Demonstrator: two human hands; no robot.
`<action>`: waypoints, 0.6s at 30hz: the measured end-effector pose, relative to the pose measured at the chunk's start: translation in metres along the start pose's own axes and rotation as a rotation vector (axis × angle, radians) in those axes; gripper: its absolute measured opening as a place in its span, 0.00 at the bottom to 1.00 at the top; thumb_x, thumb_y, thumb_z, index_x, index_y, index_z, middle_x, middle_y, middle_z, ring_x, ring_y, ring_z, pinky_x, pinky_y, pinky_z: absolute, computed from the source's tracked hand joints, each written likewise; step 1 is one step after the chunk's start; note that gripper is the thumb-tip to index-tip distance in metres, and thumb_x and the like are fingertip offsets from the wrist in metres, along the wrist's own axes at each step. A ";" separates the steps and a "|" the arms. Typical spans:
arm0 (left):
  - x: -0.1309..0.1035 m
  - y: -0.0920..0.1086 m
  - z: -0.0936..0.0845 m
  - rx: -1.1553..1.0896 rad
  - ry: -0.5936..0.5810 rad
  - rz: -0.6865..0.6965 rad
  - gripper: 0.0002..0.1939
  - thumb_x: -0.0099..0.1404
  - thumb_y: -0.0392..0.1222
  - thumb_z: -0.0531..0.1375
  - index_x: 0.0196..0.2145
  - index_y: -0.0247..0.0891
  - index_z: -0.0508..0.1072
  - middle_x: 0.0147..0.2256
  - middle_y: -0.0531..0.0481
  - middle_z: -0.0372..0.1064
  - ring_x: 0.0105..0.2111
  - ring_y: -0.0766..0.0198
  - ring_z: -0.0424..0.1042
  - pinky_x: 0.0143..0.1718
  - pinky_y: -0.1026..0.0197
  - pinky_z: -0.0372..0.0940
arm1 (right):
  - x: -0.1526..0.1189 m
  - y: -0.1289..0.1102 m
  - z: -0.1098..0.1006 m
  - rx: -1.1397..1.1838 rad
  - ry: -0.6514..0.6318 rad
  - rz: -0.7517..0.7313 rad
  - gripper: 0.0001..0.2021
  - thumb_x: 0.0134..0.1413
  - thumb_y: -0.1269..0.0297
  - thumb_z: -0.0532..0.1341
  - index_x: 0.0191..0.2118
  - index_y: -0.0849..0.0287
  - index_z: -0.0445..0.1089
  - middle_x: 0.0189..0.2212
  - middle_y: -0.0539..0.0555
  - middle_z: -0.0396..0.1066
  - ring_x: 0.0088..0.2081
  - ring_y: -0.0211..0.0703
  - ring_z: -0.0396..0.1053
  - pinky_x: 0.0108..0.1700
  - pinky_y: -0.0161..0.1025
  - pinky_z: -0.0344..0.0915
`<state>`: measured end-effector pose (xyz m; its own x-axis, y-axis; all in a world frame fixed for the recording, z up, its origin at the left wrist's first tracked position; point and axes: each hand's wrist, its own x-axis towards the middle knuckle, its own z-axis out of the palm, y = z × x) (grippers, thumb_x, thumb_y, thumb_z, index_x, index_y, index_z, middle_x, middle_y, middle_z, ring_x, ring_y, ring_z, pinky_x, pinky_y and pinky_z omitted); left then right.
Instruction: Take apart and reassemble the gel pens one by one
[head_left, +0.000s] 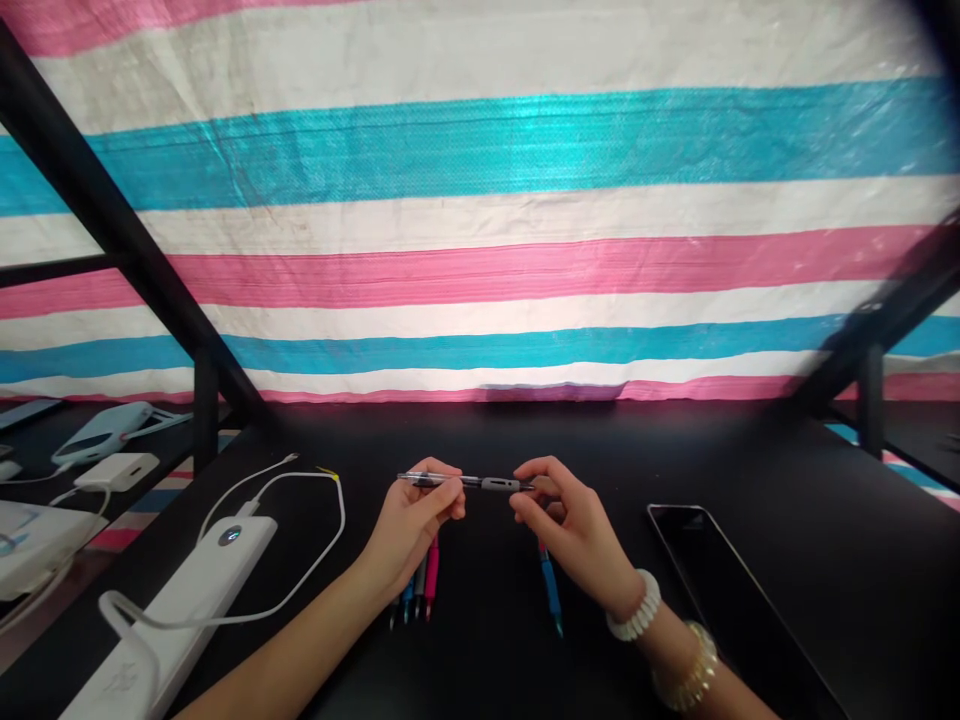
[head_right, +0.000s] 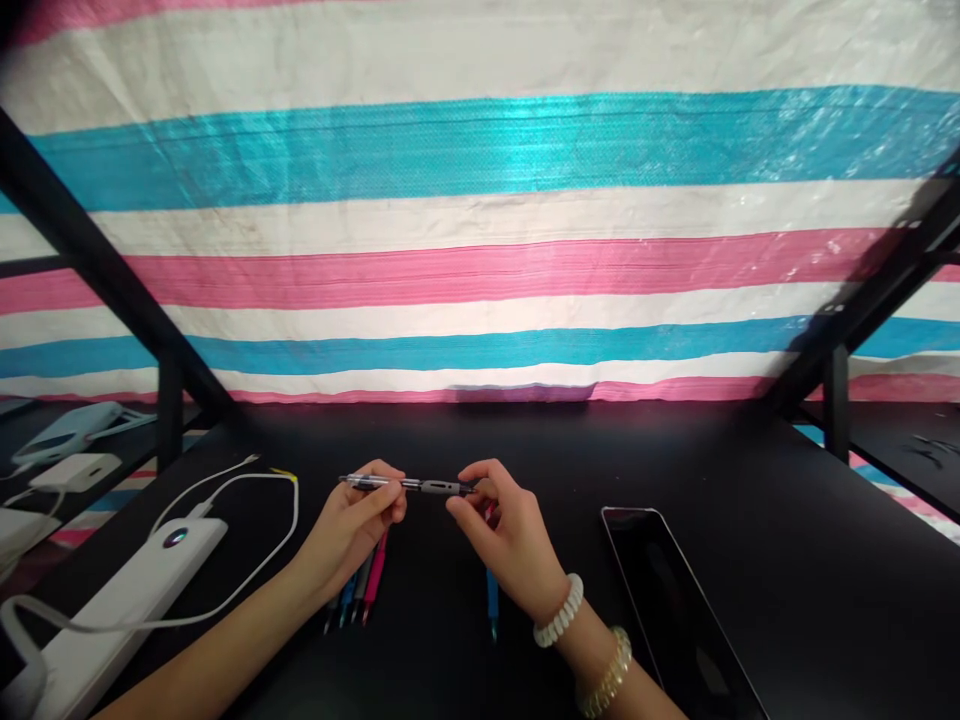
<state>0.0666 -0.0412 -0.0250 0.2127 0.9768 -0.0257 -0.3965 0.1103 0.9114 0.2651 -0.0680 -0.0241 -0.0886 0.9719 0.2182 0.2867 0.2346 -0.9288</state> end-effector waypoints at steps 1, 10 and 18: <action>0.000 0.000 0.000 -0.002 0.002 0.000 0.08 0.56 0.39 0.69 0.31 0.34 0.74 0.22 0.53 0.69 0.23 0.70 0.67 0.27 0.67 0.62 | 0.000 0.000 0.000 -0.001 0.014 -0.003 0.07 0.59 0.61 0.61 0.41 0.56 0.65 0.24 0.49 0.71 0.24 0.38 0.64 0.24 0.33 0.58; -0.001 0.003 0.004 -0.007 0.013 -0.010 0.10 0.54 0.40 0.70 0.30 0.34 0.74 0.22 0.52 0.69 0.23 0.69 0.67 0.27 0.66 0.62 | -0.001 0.001 0.001 -0.014 0.050 -0.045 0.04 0.59 0.64 0.60 0.39 0.55 0.66 0.25 0.49 0.70 0.22 0.38 0.64 0.22 0.33 0.58; -0.001 0.004 0.005 -0.004 0.022 -0.011 0.09 0.54 0.40 0.70 0.30 0.34 0.75 0.22 0.53 0.69 0.23 0.70 0.67 0.27 0.67 0.62 | -0.001 0.003 0.002 -0.103 0.072 -0.083 0.04 0.60 0.64 0.59 0.41 0.54 0.64 0.27 0.49 0.68 0.24 0.38 0.65 0.24 0.34 0.59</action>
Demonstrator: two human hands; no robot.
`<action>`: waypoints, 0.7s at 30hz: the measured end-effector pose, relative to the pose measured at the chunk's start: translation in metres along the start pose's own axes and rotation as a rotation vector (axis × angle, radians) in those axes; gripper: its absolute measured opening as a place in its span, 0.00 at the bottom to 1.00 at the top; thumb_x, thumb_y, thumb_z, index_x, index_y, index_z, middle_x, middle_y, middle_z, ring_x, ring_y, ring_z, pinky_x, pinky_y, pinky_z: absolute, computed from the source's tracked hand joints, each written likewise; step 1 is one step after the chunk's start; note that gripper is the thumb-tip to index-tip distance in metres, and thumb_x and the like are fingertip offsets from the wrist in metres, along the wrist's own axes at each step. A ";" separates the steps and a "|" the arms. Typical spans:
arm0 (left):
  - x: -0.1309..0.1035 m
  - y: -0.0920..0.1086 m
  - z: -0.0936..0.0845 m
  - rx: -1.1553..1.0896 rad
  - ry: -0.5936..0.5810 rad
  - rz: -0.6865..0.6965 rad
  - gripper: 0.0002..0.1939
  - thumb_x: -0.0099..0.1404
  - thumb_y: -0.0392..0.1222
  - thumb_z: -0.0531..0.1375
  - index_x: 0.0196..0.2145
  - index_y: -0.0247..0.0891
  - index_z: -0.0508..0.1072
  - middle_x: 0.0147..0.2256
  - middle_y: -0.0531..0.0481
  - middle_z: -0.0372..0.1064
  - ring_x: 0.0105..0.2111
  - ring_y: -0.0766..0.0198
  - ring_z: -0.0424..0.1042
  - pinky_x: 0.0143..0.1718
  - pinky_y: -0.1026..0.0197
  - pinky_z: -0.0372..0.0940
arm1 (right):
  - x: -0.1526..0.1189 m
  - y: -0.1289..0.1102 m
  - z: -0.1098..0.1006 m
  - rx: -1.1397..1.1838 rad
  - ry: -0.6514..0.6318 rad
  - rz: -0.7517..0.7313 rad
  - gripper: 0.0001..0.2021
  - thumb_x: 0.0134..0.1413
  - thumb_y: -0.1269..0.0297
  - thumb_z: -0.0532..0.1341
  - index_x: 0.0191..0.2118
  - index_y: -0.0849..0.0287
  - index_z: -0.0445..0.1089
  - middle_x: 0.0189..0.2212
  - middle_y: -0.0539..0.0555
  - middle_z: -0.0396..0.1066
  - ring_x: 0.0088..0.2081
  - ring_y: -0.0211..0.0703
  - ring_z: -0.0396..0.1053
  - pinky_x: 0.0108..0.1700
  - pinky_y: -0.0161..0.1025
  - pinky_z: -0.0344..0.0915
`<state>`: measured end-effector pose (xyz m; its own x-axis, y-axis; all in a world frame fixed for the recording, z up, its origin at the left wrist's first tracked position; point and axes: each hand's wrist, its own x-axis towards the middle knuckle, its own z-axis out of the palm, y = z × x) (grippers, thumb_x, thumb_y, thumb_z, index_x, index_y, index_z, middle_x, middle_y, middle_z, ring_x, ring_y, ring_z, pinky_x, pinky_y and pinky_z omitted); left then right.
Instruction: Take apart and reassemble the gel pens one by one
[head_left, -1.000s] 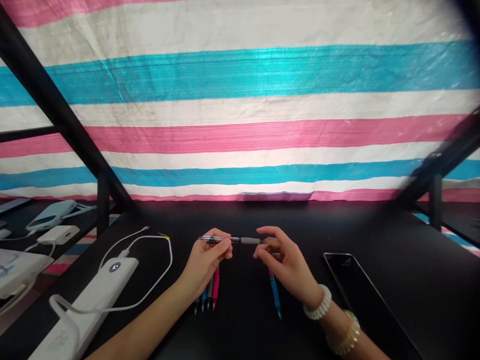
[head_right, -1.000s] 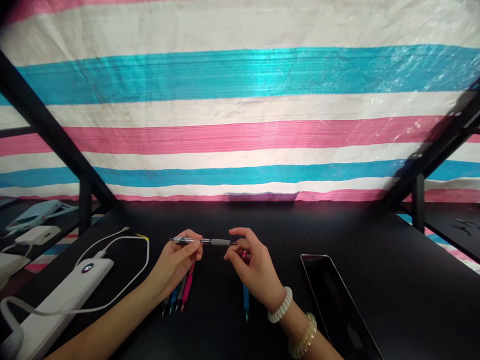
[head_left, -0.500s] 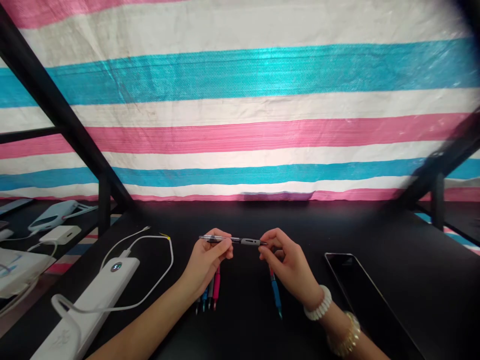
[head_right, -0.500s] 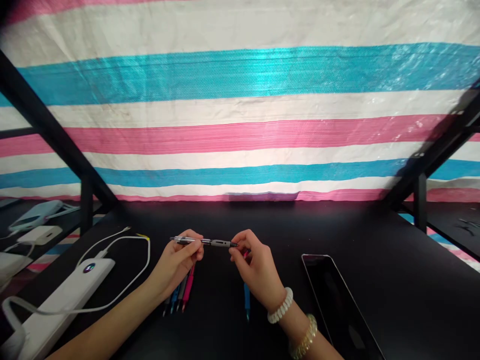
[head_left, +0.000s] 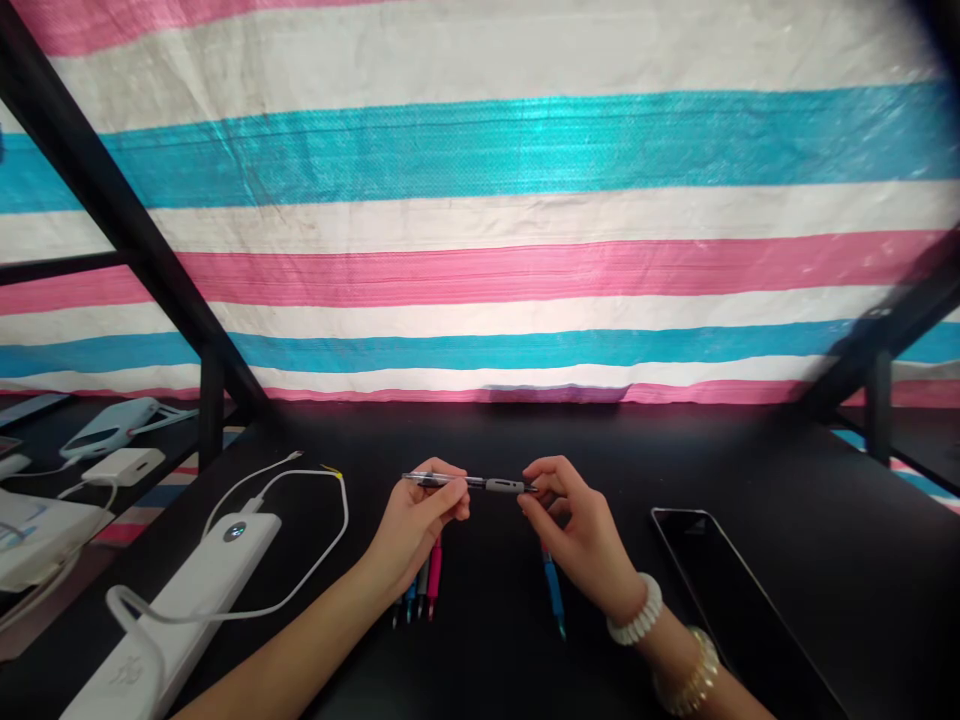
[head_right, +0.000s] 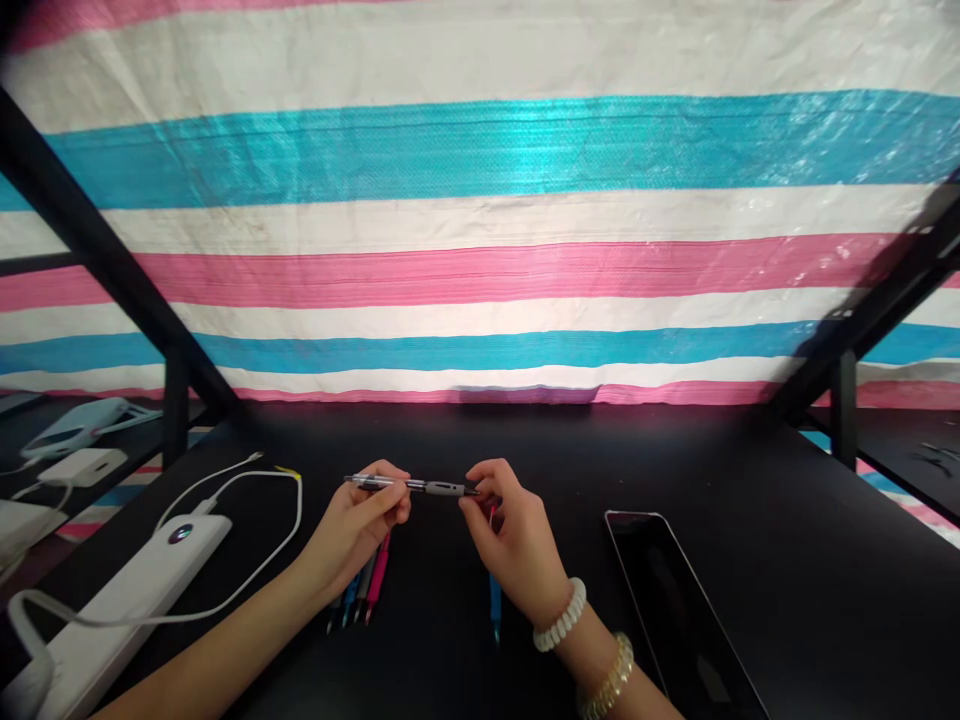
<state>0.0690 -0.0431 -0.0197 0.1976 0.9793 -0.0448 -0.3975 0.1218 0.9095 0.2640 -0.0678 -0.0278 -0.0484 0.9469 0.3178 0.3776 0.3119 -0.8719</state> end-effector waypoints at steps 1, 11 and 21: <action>0.000 0.000 0.000 -0.001 -0.001 0.001 0.09 0.54 0.40 0.70 0.30 0.34 0.75 0.22 0.53 0.69 0.23 0.70 0.67 0.27 0.67 0.62 | 0.000 0.000 0.000 -0.005 0.002 -0.009 0.04 0.60 0.64 0.59 0.41 0.54 0.64 0.27 0.49 0.68 0.24 0.38 0.65 0.24 0.34 0.59; 0.002 -0.003 -0.004 0.002 -0.015 0.000 0.08 0.56 0.39 0.69 0.31 0.34 0.74 0.22 0.53 0.69 0.23 0.71 0.67 0.28 0.68 0.62 | -0.002 -0.003 -0.003 -0.030 -0.036 -0.016 0.05 0.62 0.61 0.58 0.37 0.55 0.67 0.26 0.49 0.69 0.23 0.37 0.63 0.25 0.33 0.58; 0.002 -0.007 -0.006 0.010 -0.043 -0.004 0.07 0.57 0.38 0.68 0.32 0.34 0.75 0.23 0.53 0.69 0.24 0.70 0.67 0.29 0.67 0.61 | -0.002 -0.004 -0.005 -0.166 -0.087 -0.075 0.15 0.67 0.59 0.52 0.28 0.58 0.65 0.22 0.48 0.62 0.24 0.36 0.60 0.28 0.33 0.56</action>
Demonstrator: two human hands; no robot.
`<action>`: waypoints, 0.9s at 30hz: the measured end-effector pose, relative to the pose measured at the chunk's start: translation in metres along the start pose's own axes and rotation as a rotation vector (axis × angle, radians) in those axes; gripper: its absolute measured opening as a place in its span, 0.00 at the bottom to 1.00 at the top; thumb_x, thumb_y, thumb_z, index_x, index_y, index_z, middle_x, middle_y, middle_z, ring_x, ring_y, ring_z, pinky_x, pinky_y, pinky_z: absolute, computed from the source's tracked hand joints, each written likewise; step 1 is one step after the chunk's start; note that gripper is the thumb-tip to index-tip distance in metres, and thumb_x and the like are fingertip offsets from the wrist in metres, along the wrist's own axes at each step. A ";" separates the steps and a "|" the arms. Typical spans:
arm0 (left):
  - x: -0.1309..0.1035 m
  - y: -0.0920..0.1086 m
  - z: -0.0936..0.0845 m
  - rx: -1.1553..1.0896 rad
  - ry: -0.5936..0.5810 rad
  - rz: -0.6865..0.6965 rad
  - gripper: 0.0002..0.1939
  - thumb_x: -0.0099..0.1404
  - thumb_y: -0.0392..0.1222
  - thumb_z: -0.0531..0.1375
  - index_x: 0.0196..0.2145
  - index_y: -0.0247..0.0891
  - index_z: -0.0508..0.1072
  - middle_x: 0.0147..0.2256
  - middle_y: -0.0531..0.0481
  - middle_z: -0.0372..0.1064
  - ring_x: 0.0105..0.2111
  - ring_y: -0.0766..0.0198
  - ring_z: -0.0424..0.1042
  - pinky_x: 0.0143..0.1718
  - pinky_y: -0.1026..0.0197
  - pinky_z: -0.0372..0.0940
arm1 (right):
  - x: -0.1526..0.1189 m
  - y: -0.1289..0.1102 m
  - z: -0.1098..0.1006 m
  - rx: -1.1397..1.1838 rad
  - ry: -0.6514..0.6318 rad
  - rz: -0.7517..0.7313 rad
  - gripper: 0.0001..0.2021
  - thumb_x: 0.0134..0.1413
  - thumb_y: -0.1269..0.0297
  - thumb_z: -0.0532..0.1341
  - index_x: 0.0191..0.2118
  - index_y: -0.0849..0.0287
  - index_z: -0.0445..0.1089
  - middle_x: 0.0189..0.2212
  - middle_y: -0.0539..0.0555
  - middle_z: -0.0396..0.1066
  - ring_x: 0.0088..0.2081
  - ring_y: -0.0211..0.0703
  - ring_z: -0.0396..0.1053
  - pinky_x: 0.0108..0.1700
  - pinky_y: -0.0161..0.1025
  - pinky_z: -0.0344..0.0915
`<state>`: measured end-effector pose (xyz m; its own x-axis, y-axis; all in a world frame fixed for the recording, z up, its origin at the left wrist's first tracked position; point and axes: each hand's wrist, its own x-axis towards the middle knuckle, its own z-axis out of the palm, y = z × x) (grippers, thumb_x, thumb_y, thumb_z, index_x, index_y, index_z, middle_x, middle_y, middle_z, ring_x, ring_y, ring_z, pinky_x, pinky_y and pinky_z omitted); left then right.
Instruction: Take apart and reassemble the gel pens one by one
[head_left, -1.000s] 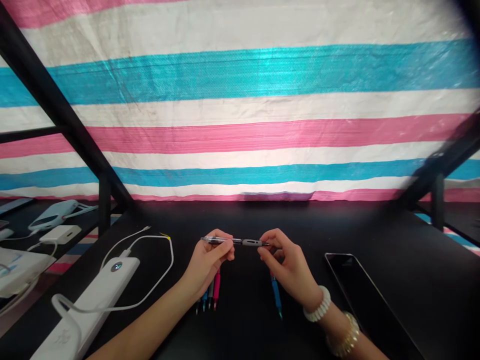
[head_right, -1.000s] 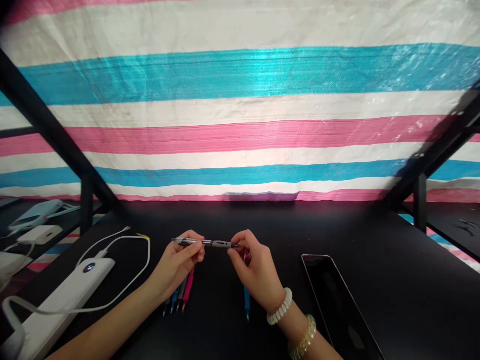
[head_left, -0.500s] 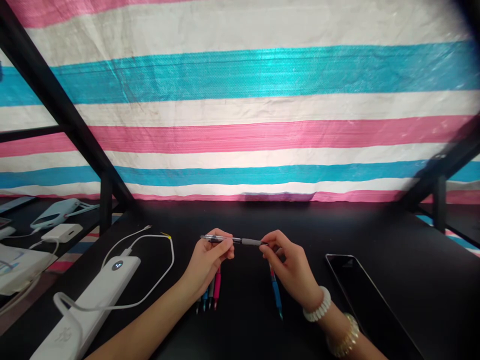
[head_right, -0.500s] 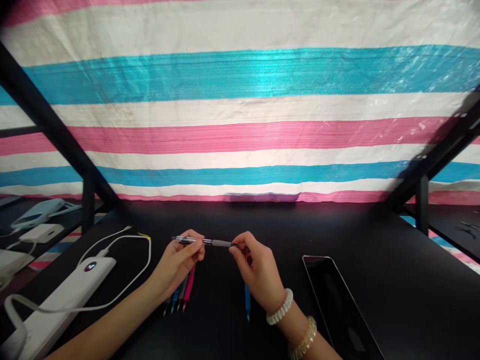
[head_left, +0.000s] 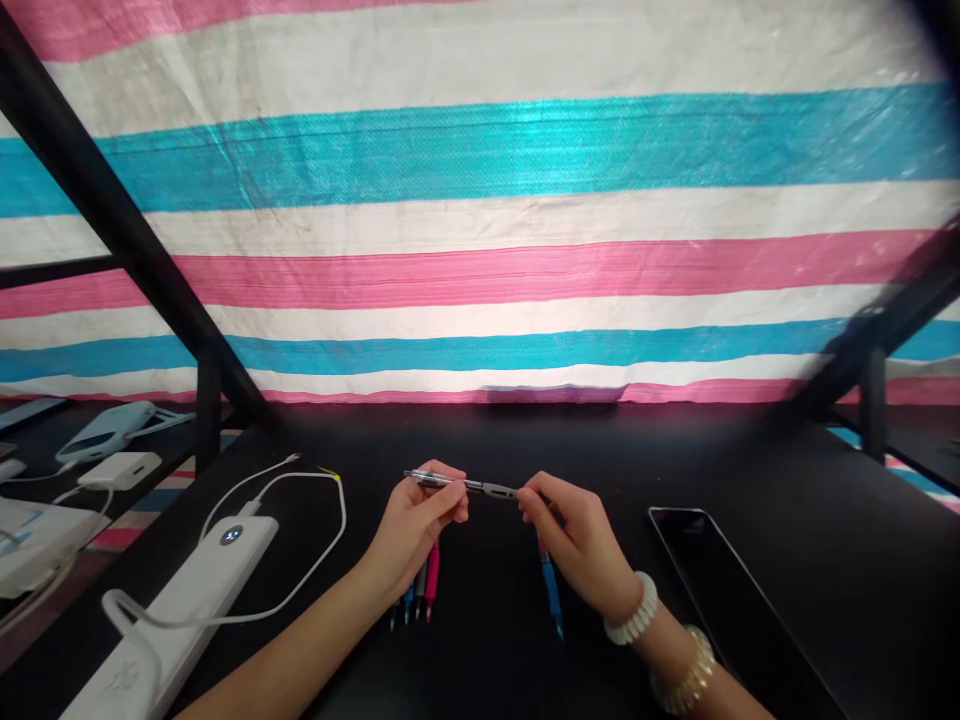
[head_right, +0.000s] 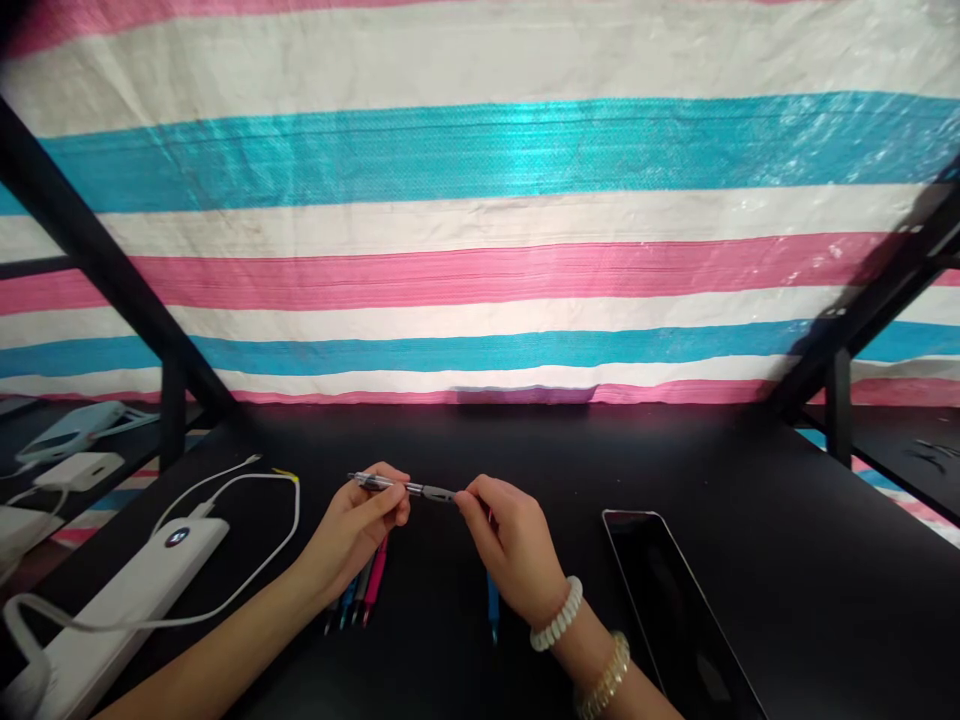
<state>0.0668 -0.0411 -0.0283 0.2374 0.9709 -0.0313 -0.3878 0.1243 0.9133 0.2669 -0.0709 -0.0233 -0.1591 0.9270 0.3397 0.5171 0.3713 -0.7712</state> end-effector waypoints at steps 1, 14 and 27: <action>0.000 0.000 0.000 0.001 -0.002 0.000 0.07 0.57 0.38 0.68 0.33 0.34 0.75 0.23 0.53 0.69 0.25 0.69 0.67 0.29 0.67 0.61 | 0.000 0.000 0.000 0.002 -0.005 -0.004 0.17 0.67 0.59 0.51 0.27 0.58 0.64 0.22 0.48 0.61 0.25 0.36 0.60 0.28 0.33 0.55; -0.002 0.002 0.001 -0.032 0.003 0.029 0.09 0.53 0.39 0.70 0.31 0.35 0.76 0.23 0.54 0.64 0.24 0.71 0.63 0.27 0.67 0.58 | 0.002 -0.001 0.001 0.125 -0.079 0.089 0.23 0.68 0.56 0.49 0.21 0.59 0.60 0.18 0.46 0.58 0.21 0.34 0.57 0.26 0.33 0.53; 0.006 0.007 -0.004 -0.177 0.222 -0.020 0.17 0.49 0.46 0.73 0.34 0.35 0.79 0.33 0.49 0.71 0.32 0.68 0.70 0.33 0.69 0.69 | 0.000 -0.002 0.008 0.136 -0.183 0.075 0.22 0.68 0.57 0.48 0.21 0.58 0.59 0.19 0.47 0.60 0.22 0.35 0.58 0.28 0.34 0.53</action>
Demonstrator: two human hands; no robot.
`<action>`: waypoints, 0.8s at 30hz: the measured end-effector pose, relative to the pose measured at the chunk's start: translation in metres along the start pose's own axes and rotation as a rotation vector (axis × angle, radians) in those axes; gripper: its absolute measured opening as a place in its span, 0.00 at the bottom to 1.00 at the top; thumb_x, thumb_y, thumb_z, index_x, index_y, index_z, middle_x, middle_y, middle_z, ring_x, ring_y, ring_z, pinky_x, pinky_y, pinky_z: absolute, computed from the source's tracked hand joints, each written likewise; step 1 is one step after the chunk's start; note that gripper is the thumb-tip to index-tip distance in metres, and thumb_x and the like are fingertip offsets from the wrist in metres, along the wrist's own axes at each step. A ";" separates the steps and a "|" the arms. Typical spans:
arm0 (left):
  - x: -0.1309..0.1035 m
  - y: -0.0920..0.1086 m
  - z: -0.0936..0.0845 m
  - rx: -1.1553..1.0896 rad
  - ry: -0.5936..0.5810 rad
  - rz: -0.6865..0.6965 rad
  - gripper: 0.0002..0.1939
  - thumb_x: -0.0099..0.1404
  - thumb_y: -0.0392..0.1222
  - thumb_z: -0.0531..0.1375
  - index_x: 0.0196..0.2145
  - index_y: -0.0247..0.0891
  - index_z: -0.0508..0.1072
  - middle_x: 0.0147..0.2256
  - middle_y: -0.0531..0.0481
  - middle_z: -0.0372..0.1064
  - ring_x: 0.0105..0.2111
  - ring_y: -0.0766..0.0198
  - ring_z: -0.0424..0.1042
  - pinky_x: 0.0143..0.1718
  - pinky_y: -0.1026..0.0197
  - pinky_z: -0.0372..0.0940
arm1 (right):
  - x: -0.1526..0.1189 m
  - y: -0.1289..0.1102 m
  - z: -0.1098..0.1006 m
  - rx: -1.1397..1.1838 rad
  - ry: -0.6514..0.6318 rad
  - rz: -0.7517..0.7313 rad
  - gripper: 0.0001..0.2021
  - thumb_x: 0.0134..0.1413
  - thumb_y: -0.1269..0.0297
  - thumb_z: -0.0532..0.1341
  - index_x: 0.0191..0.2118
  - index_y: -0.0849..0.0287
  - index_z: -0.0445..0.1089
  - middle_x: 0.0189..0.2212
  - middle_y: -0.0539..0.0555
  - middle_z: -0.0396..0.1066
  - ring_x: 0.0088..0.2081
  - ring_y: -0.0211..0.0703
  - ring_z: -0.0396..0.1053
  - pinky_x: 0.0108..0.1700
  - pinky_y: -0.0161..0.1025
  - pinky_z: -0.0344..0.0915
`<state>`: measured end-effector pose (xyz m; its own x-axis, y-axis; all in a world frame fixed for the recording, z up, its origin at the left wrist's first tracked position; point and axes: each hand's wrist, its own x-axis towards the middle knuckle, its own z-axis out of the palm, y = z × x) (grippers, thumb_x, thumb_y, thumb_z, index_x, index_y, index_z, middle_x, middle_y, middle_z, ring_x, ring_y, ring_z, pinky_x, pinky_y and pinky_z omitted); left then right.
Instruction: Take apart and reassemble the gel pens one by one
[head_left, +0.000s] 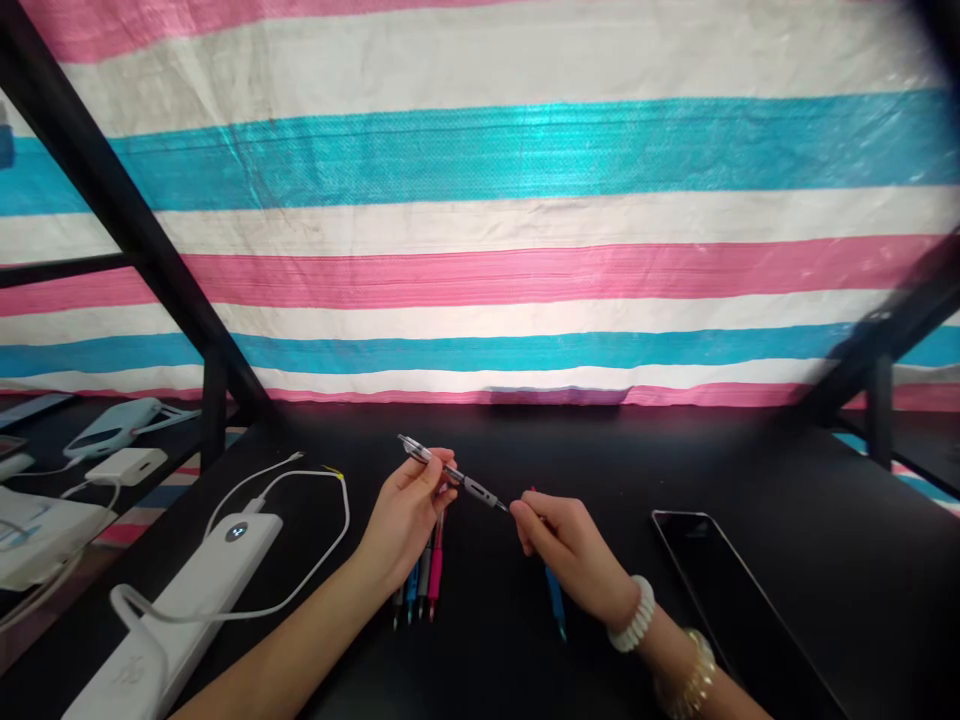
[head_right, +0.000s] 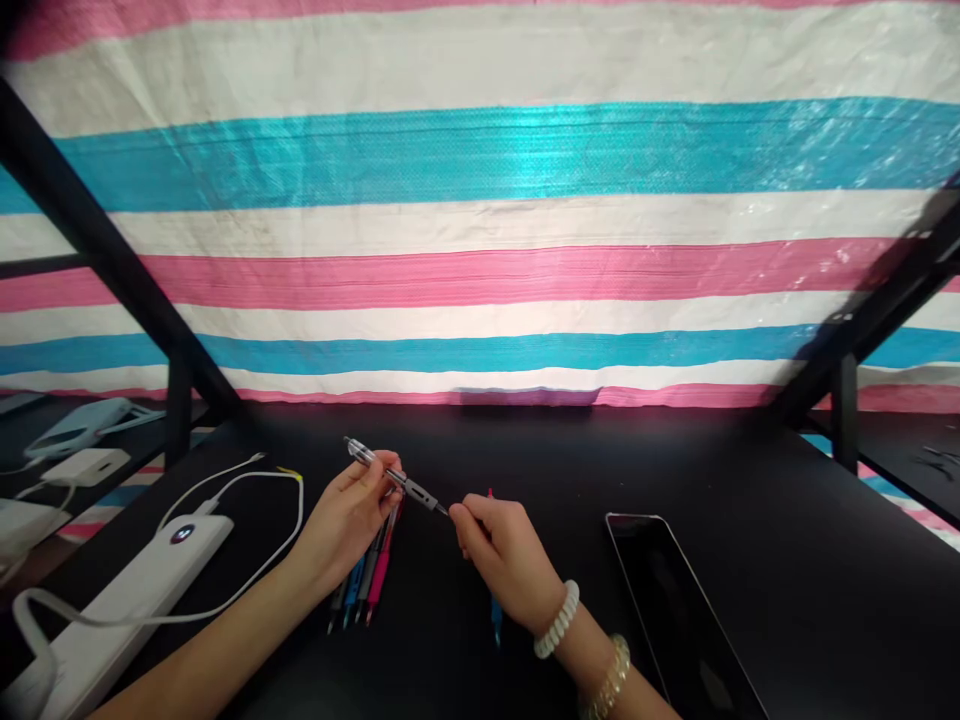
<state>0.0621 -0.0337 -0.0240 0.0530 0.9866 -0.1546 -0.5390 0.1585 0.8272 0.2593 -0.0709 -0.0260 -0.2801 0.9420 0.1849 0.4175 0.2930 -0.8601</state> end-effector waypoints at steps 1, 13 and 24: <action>0.000 0.000 0.000 0.007 0.009 0.006 0.17 0.49 0.45 0.73 0.35 0.34 0.79 0.33 0.49 0.72 0.32 0.68 0.70 0.33 0.69 0.69 | 0.000 -0.001 -0.001 0.007 0.010 -0.001 0.21 0.68 0.57 0.48 0.23 0.58 0.60 0.19 0.47 0.61 0.23 0.35 0.58 0.28 0.33 0.53; -0.003 -0.004 0.005 0.039 -0.016 0.013 0.17 0.48 0.43 0.74 0.35 0.33 0.79 0.31 0.48 0.75 0.33 0.67 0.73 0.35 0.68 0.69 | 0.000 0.001 0.001 -0.075 -0.007 -0.026 0.13 0.64 0.60 0.55 0.28 0.58 0.64 0.21 0.46 0.62 0.23 0.35 0.59 0.26 0.32 0.53; -0.004 -0.002 0.004 0.013 -0.037 -0.022 0.17 0.47 0.42 0.74 0.34 0.33 0.80 0.32 0.48 0.76 0.34 0.64 0.75 0.40 0.65 0.69 | -0.001 -0.001 0.000 -0.137 -0.079 -0.050 0.12 0.64 0.61 0.55 0.28 0.58 0.64 0.20 0.46 0.61 0.22 0.35 0.58 0.27 0.32 0.53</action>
<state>0.0659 -0.0377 -0.0232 0.0960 0.9836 -0.1526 -0.5265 0.1803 0.8308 0.2591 -0.0721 -0.0257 -0.3684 0.9115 0.1831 0.5135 0.3636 -0.7772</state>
